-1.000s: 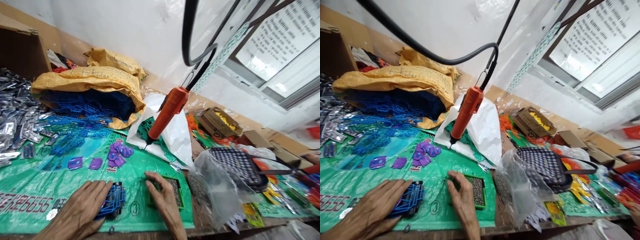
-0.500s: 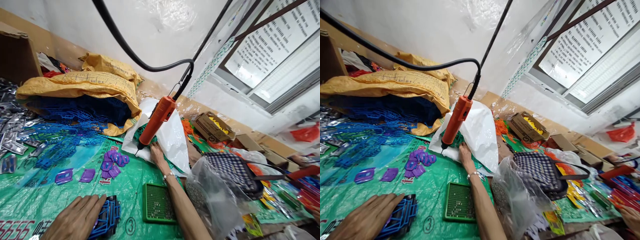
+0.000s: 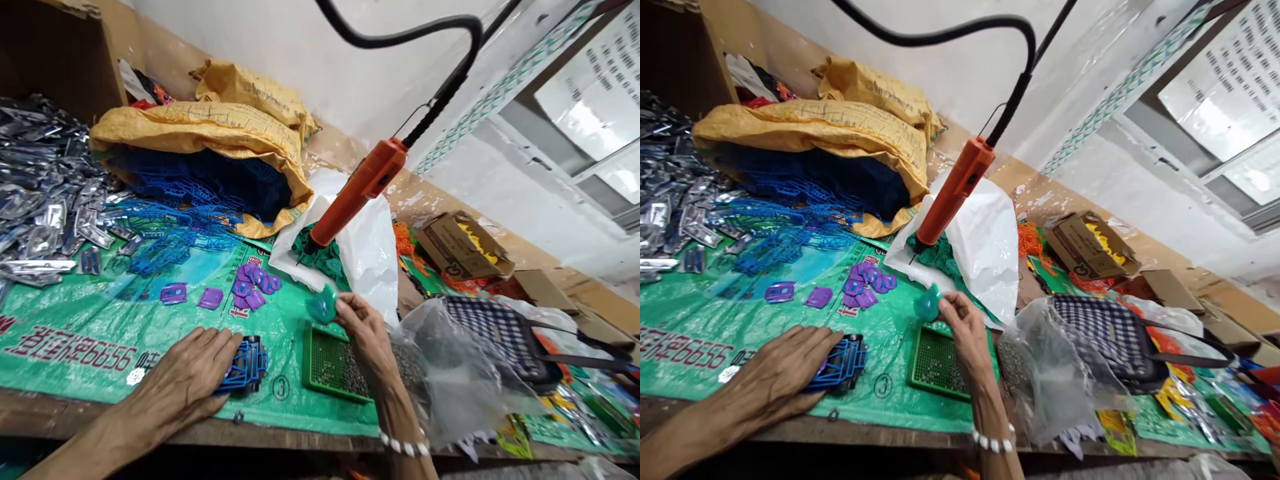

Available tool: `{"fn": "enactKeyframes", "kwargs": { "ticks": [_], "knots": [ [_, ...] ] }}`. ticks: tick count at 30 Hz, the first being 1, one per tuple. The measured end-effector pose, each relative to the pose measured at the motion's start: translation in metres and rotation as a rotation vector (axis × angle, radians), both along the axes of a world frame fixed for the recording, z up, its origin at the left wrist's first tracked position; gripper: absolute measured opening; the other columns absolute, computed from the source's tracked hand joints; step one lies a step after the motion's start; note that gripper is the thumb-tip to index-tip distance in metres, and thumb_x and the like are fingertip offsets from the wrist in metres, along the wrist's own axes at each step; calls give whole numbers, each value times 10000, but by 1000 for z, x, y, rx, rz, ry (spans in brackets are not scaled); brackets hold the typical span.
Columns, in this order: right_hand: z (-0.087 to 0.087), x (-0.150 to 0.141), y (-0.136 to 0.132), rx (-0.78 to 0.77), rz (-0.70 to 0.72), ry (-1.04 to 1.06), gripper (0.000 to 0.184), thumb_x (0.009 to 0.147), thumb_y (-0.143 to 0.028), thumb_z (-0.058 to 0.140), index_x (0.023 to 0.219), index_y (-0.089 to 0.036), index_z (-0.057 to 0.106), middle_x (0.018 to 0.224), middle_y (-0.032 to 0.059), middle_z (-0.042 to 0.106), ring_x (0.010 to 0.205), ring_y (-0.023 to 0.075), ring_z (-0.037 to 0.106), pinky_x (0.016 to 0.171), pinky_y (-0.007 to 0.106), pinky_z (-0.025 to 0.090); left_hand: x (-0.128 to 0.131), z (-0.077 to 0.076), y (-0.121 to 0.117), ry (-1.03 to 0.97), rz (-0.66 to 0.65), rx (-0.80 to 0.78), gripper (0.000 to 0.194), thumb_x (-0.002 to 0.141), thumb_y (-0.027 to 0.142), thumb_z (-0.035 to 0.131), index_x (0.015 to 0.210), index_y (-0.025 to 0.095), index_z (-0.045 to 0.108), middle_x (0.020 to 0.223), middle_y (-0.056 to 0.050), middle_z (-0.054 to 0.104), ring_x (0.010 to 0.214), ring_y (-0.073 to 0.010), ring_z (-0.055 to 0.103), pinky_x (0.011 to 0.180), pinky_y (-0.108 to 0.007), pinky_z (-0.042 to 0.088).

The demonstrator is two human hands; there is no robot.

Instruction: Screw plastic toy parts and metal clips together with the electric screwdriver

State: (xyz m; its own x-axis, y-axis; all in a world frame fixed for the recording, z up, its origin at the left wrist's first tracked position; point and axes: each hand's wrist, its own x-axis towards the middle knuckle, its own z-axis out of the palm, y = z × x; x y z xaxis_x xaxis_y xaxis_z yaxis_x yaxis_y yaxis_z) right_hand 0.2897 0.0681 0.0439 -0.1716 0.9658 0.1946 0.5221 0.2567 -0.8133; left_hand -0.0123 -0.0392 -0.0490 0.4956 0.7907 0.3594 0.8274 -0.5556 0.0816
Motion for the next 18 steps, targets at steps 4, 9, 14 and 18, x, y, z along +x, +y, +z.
{"fn": "enactKeyframes", "kwargs": {
  "ticks": [4, 9, 14, 18],
  "knots": [
    [-9, -32, -40, -158, 187, -13, 299, 961, -427, 590, 1065, -173, 709, 762, 12, 693, 650, 148, 633, 566, 242, 506, -3, 14, 3, -30, -42, -6, 665, 814, 144, 597, 1450, 140, 405, 1305, -153, 675, 1184, -303, 655, 1060, -437, 461],
    [-31, -58, -42, -76, 169, -103, 213, 946, -319, 571, 1018, -196, 729, 978, 77, 723, 917, 226, 663, 851, 379, 552, -16, 22, -1, 13, -34, -21, 614, 872, 171, 578, 1459, 108, 408, 1304, -190, 655, 1195, -337, 638, 1054, -488, 464],
    [-22, -52, -52, 15, 247, -212, 197, 920, -303, 652, 1091, -216, 697, 1305, 137, 638, 1296, 317, 533, 1138, 527, 415, -26, 19, -7, -7, 0, -74, 625, 857, 153, 573, 1460, 124, 412, 1339, -187, 633, 1221, -336, 623, 1080, -499, 454],
    [-12, -43, -65, -28, 475, -426, 415, 862, -222, 757, 1250, -273, 619, 1376, 82, 628, 1308, 273, 574, 1129, 458, 485, -21, 21, -4, -36, -6, -52, 636, 821, 186, 629, 1424, 142, 431, 1294, -168, 655, 1182, -335, 639, 1057, -488, 471]
  ]
}}
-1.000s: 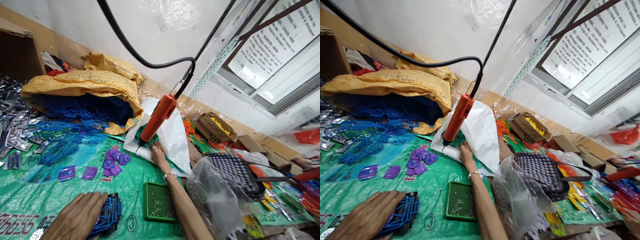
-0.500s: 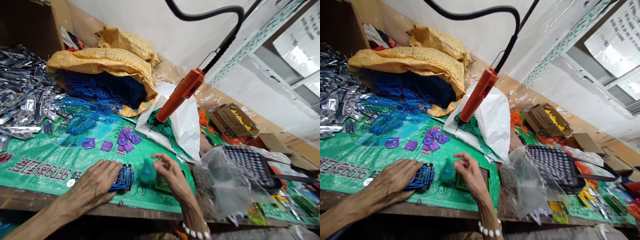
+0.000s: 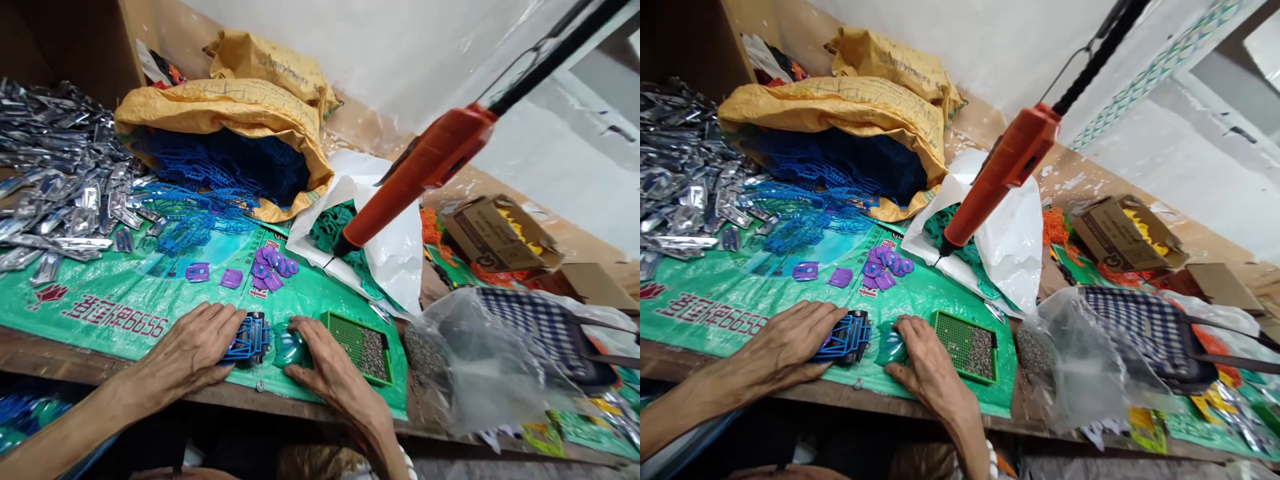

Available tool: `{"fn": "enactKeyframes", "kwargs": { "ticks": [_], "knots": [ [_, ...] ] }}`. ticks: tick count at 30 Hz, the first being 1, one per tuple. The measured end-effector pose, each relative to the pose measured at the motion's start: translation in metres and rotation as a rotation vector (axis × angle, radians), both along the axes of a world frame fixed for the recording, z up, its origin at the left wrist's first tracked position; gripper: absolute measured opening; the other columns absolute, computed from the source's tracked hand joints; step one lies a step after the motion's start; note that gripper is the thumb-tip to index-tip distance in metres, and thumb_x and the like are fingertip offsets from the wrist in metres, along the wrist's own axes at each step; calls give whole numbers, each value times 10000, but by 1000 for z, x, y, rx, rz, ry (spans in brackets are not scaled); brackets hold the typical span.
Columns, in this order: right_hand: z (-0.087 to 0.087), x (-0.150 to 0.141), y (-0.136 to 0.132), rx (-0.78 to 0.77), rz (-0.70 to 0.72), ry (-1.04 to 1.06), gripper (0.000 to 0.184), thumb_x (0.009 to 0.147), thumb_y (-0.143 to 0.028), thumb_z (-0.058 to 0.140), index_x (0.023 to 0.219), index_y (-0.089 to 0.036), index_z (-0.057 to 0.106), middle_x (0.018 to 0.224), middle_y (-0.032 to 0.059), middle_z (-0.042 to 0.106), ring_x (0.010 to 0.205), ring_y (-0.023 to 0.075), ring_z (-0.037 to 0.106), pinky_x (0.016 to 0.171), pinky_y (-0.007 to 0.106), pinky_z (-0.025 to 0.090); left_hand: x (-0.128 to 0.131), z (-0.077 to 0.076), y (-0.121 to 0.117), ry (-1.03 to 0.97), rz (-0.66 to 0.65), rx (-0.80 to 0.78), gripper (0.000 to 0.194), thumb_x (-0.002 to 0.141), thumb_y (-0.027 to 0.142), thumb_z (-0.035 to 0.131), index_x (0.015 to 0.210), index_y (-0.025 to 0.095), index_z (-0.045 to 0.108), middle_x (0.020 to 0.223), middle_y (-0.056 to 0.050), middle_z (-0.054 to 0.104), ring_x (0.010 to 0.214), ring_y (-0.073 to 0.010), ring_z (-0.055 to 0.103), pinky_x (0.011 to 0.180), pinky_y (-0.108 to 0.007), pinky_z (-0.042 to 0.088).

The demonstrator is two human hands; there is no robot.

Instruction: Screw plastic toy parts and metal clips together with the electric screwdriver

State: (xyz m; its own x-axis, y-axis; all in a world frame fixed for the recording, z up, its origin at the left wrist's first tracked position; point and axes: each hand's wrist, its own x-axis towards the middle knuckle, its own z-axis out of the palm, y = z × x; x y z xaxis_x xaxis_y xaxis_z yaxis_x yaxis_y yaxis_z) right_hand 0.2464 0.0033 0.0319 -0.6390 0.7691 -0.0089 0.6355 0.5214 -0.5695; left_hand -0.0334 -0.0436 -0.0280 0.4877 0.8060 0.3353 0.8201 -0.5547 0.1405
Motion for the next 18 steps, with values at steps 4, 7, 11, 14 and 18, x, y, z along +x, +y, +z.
{"fn": "enactKeyframes", "kwargs": {
  "ticks": [4, 7, 11, 14, 18],
  "knots": [
    [-7, 3, -6, 24, 16, 5, 403, 895, -201, 723, 1269, -270, 588, 1422, 95, 600, 1328, 256, 587, 1120, 433, 516, 6, 6, 3, 11, 7, 27, 594, 788, 202, 699, 1339, 133, 489, 1195, -166, 682, 1068, -345, 677, 936, -462, 517],
    [-10, 9, -7, 101, 17, 25, 381, 930, -268, 695, 1293, -274, 578, 1443, 111, 585, 1340, 263, 584, 1118, 445, 523, 9, 10, 2, 13, 9, 56, 644, 772, 213, 739, 1352, 113, 476, 1215, -175, 677, 1093, -350, 667, 975, -477, 495],
    [3, 11, -5, 262, -31, 85, 416, 927, -322, 707, 1315, -279, 563, 1379, 110, 632, 1265, 254, 634, 1066, 413, 560, 10, 14, 2, 12, -4, 17, 602, 804, 232, 726, 1343, 116, 484, 1200, -165, 682, 1055, -325, 666, 942, -452, 496],
    [12, -4, -4, 304, 11, 160, 504, 902, -317, 745, 1357, -272, 533, 1375, 111, 640, 1272, 247, 626, 1083, 405, 543, 9, 15, 2, 18, -12, 2, 577, 810, 232, 719, 1330, 107, 502, 1191, -168, 676, 1047, -324, 654, 897, -430, 491],
    [8, -31, -4, 201, 120, 239, 521, 911, -305, 738, 1381, -256, 518, 1384, 113, 637, 1316, 239, 590, 1104, 411, 522, 9, 19, 2, 49, -7, 19, 776, 806, 219, 716, 1463, 41, 343, 1216, -187, 664, 1063, -340, 633, 928, -451, 459]
  ]
}}
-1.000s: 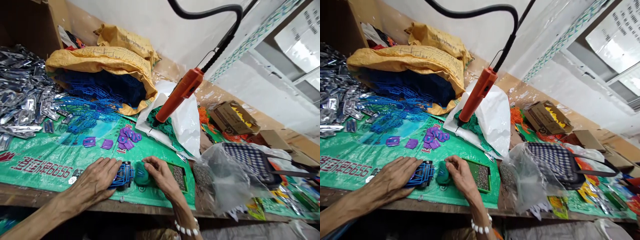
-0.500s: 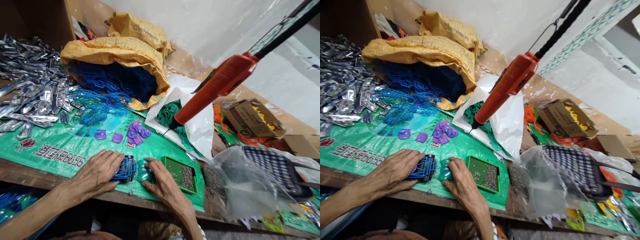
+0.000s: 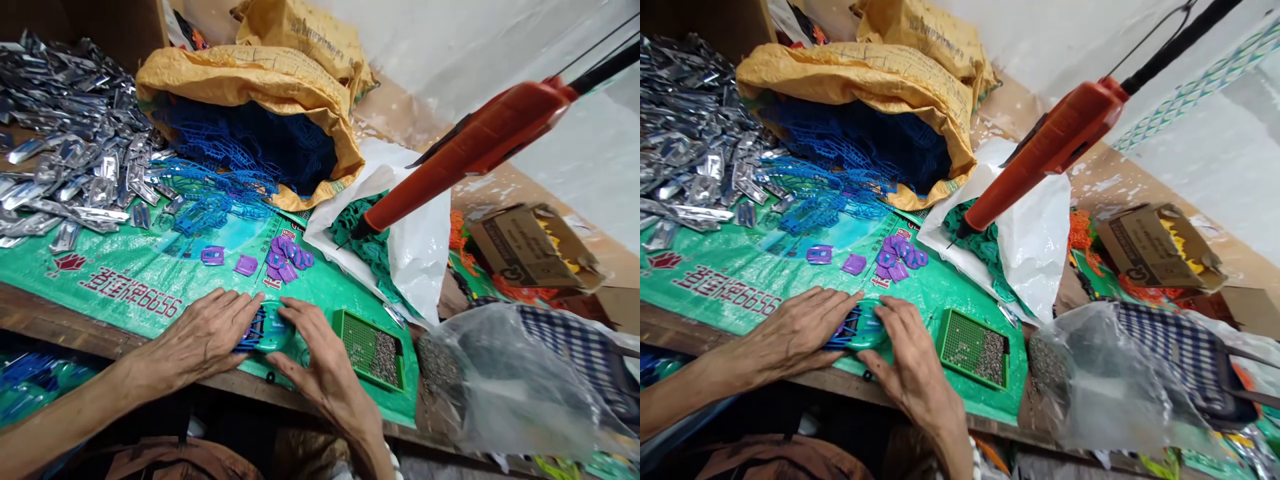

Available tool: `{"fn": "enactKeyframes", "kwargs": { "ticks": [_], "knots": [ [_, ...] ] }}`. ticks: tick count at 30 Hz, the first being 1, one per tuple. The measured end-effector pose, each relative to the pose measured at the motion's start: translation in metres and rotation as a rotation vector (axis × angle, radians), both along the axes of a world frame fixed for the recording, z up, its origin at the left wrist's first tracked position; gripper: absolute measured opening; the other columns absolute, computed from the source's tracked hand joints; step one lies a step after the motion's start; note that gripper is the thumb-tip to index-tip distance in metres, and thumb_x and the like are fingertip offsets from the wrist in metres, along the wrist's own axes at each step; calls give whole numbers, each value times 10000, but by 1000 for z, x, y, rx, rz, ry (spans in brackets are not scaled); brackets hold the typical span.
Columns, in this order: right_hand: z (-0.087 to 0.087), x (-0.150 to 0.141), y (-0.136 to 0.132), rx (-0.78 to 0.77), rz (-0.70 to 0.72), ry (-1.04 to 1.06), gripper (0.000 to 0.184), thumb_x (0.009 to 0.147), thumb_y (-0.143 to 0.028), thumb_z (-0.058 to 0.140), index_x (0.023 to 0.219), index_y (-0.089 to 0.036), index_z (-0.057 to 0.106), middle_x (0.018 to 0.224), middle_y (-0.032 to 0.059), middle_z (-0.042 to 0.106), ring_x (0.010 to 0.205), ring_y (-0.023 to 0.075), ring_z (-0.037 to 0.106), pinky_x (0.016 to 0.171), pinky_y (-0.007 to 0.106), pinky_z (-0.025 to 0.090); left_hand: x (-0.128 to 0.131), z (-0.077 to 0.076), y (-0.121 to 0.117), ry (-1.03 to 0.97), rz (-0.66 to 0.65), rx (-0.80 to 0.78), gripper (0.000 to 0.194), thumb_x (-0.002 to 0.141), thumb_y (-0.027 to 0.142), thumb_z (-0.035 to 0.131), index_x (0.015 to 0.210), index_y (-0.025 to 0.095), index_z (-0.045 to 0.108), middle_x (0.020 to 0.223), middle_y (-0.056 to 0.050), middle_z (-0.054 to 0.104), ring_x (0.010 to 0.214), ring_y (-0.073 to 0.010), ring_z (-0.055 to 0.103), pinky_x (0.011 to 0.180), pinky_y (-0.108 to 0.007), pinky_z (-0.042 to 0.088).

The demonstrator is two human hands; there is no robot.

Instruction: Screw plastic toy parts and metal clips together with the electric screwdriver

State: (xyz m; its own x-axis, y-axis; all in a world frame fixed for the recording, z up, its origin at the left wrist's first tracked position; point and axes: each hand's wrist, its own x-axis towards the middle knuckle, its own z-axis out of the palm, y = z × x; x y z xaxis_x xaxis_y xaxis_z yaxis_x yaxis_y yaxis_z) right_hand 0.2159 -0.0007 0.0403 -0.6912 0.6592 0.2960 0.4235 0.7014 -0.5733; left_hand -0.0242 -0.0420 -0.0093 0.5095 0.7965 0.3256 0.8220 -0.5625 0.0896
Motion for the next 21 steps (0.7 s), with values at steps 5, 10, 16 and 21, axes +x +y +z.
{"fn": "enactKeyframes", "kwargs": {
  "ticks": [5, 10, 16, 21],
  "knots": [
    [-13, -4, 1, -91, 23, -14, 495, 911, -302, 738, 1362, -259, 537, 1391, 119, 612, 1310, 243, 580, 1094, 426, 516, 4, 11, 1, -17, 7, -64, 1120, 787, 236, 776, 1586, 52, 12, 1121, -121, 671, 953, -304, 636, 830, -407, 463],
    [-15, -1, 3, -120, 8, 7, 421, 846, -293, 807, 1211, -237, 603, 1351, 126, 615, 1259, 256, 604, 1055, 413, 534, 2, 10, 2, 28, -17, 5, 1014, 790, 295, 799, 1586, 196, 179, 1044, -86, 615, 900, -306, 621, 795, -410, 470],
    [-17, -6, 4, -241, -70, 58, 503, 757, -294, 883, 1181, -217, 624, 1310, 110, 666, 1248, 247, 621, 1063, 375, 518, -4, 4, 3, 4, -111, 104, 678, 856, 257, 702, 1462, 342, 408, 991, -82, 587, 849, -299, 603, 727, -388, 470],
    [-27, -8, -5, -408, -196, 11, 802, 708, -252, 909, 1415, -219, 530, 1399, 103, 632, 1302, 255, 602, 1123, 394, 485, -5, 2, 3, -40, -113, 132, 576, 849, 163, 628, 1390, 327, 519, 959, -80, 583, 859, -288, 601, 731, -377, 477]
  ]
}}
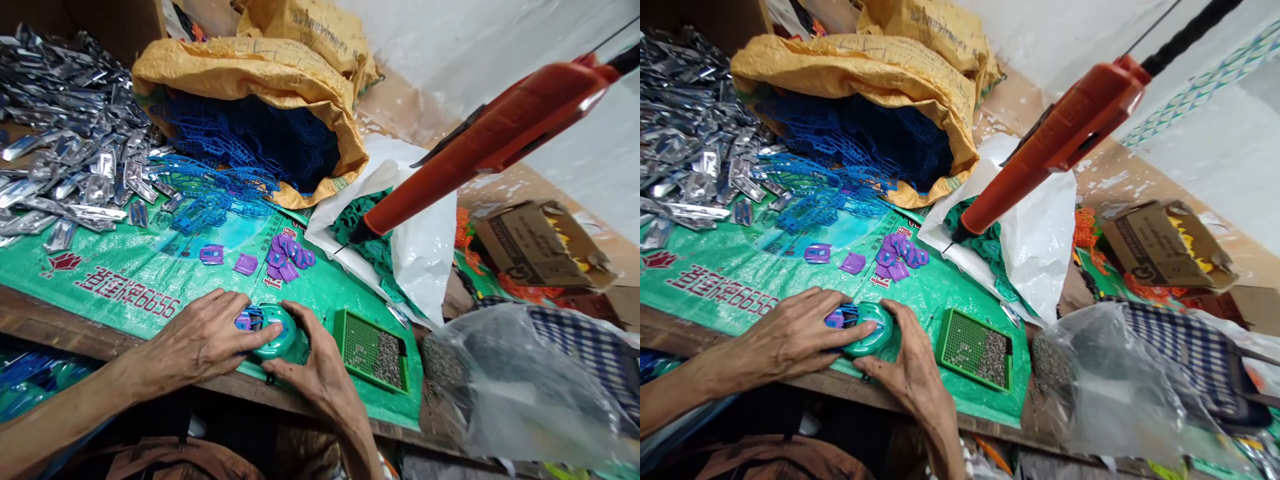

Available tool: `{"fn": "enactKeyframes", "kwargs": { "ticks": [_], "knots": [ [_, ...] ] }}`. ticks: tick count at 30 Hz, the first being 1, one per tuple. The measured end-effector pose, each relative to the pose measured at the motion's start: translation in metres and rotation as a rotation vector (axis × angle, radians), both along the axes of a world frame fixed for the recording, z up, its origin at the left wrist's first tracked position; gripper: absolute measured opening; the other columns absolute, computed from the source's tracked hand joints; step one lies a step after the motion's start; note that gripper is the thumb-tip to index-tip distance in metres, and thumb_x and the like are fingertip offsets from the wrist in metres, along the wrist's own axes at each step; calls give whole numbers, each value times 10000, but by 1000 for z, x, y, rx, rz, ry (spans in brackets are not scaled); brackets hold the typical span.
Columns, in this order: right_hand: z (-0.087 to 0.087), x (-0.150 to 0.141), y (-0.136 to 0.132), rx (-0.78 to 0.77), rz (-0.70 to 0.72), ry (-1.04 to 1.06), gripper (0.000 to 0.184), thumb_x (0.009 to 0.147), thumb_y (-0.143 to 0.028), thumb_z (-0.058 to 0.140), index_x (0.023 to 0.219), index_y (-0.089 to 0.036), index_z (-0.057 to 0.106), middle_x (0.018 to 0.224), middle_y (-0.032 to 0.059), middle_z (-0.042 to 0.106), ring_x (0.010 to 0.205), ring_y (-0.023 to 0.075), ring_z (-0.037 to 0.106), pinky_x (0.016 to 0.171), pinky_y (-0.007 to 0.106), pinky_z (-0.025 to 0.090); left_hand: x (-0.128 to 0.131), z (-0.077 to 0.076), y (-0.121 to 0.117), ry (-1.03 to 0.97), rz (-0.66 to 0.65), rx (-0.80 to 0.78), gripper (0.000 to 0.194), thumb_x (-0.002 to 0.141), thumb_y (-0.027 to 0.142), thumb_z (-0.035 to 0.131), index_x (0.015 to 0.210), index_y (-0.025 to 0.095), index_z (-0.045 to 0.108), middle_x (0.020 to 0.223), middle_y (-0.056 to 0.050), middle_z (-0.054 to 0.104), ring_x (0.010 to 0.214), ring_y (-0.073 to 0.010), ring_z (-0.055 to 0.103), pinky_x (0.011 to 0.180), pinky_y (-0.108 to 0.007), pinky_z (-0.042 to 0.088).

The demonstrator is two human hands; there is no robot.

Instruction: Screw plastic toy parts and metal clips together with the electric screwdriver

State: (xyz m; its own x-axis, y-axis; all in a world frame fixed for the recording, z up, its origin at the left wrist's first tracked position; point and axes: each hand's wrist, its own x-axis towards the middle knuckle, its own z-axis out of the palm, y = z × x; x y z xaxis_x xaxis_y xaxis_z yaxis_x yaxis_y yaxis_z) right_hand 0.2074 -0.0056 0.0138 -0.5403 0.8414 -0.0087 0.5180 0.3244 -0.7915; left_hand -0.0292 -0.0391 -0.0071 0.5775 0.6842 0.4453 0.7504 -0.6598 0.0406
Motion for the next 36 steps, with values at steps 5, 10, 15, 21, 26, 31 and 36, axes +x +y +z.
{"fn": "enactKeyframes", "kwargs": {
  "ticks": [5, 10, 15, 21, 26, 31, 36],
  "knots": [
    [-9, 8, -13, 13, -41, 54, 864, 788, -249, 849, 1535, -310, 420, 1609, 66, 450, 1506, 253, 395, 1232, 428, 368, -6, -9, 2, -99, 3, -81, 623, 855, 153, 635, 1433, 367, 543, 1040, -92, 614, 925, -290, 627, 779, -392, 506],
    [2, 17, -21, 154, -176, 222, 612, 904, -329, 735, 1470, -350, 505, 1528, 51, 543, 1412, 243, 509, 1176, 430, 431, -7, 5, -2, -731, 79, -584, 544, 864, 313, 702, 1393, 395, 604, 1220, -48, 675, 1063, -262, 667, 862, -331, 539],
    [28, 2, -21, -23, -256, 454, 483, 887, -361, 741, 1352, -327, 616, 1345, 40, 658, 1174, 197, 640, 1030, 330, 501, 17, 13, -24, -1564, 127, -1469, 598, 850, 518, 714, 1372, 249, 603, 958, -78, 783, 815, -262, 755, 718, -337, 575],
    [35, -20, -11, -456, -253, 570, 273, 750, -353, 813, 952, -191, 727, 823, -18, 640, 722, 116, 552, 675, 241, 438, 49, 11, -37, -1856, -33, -1743, 504, 676, 557, 885, 910, 130, 755, 820, -116, 787, 580, -199, 697, 536, -258, 495],
    [36, -12, -13, -408, -229, 455, 247, 744, -381, 791, 845, -169, 717, 731, -25, 562, 682, 120, 470, 640, 259, 370, 54, 25, -47, -1864, 11, -1755, 526, 646, 553, 914, 930, 137, 765, 838, -117, 793, 616, -215, 714, 552, -257, 482],
    [48, 0, -19, -337, -179, 342, 191, 777, -368, 765, 822, -191, 711, 733, -29, 557, 706, 127, 465, 631, 256, 327, 52, 20, -57, -1795, 93, -1785, 531, 673, 535, 901, 1003, 148, 748, 842, -118, 778, 654, -225, 708, 624, -300, 526],
    [53, 6, -26, -232, -151, 307, 233, 799, -390, 753, 734, -195, 644, 657, -56, 475, 654, 113, 431, 607, 258, 287, 47, 11, -66, -1796, 108, -1825, 503, 726, 469, 874, 1090, 155, 730, 867, -122, 767, 734, -274, 727, 683, -356, 550]
  ]
}}
